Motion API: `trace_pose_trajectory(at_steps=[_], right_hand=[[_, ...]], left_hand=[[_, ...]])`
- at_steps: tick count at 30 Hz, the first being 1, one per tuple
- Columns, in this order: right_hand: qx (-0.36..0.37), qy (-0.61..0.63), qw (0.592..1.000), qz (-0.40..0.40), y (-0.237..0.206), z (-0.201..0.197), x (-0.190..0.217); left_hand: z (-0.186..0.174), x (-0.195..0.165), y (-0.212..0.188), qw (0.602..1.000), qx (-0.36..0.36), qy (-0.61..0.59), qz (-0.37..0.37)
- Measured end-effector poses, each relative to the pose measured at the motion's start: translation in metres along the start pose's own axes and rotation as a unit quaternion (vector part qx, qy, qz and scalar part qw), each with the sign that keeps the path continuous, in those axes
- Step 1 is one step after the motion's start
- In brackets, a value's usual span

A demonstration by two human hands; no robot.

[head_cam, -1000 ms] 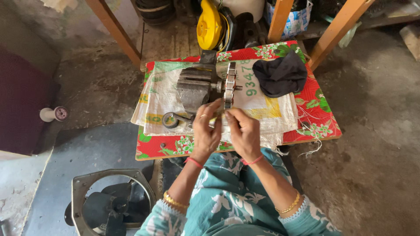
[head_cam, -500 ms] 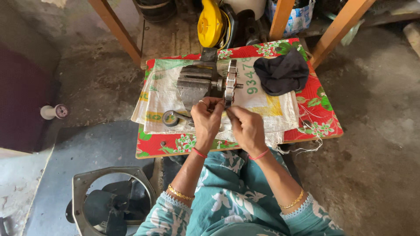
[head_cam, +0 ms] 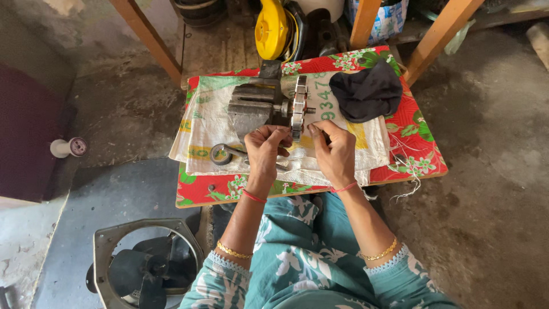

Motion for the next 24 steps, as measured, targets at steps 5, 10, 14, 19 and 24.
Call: trace_pose_trajectory(at_steps=[5, 10, 14, 19, 24], right_hand=[[-0.046, -0.013, 0.999, 0.024, 0.015, -0.014, -0.029], [-0.054, -0.046, 0.997, 0.006, 0.027, -0.022, -0.051], [-0.073, -0.054, 0.995, -0.028, 0.032, -0.029, -0.053], [-0.011, -0.014, 1.0, -0.001, 0.017, -0.041, -0.033], [0.166, 0.01, 0.983, 0.074, -0.006, -0.048, -0.007]], left_hand=[[0.002, 0.002, 0.003, 1.0, -0.001, 0.002, 0.012], [0.005, -0.009, -0.015, 0.991, -0.042, 0.106, 0.069], [0.014, -0.033, -0.046, 0.952, -0.082, 0.235, 0.176], [0.037, -0.042, -0.07, 0.949, -0.057, 0.258, 0.173], [0.06, -0.03, -0.053, 0.969, -0.051, 0.219, 0.099]])
Point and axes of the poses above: each hand's wrist, its own y-axis towards the middle knuckle, its own z-axis out of the palm, x = y × z, the point moved 5 cm from there along y, towards the middle knuckle, and after that the axes turned 11 degrees about y, right-handed, at the moved point
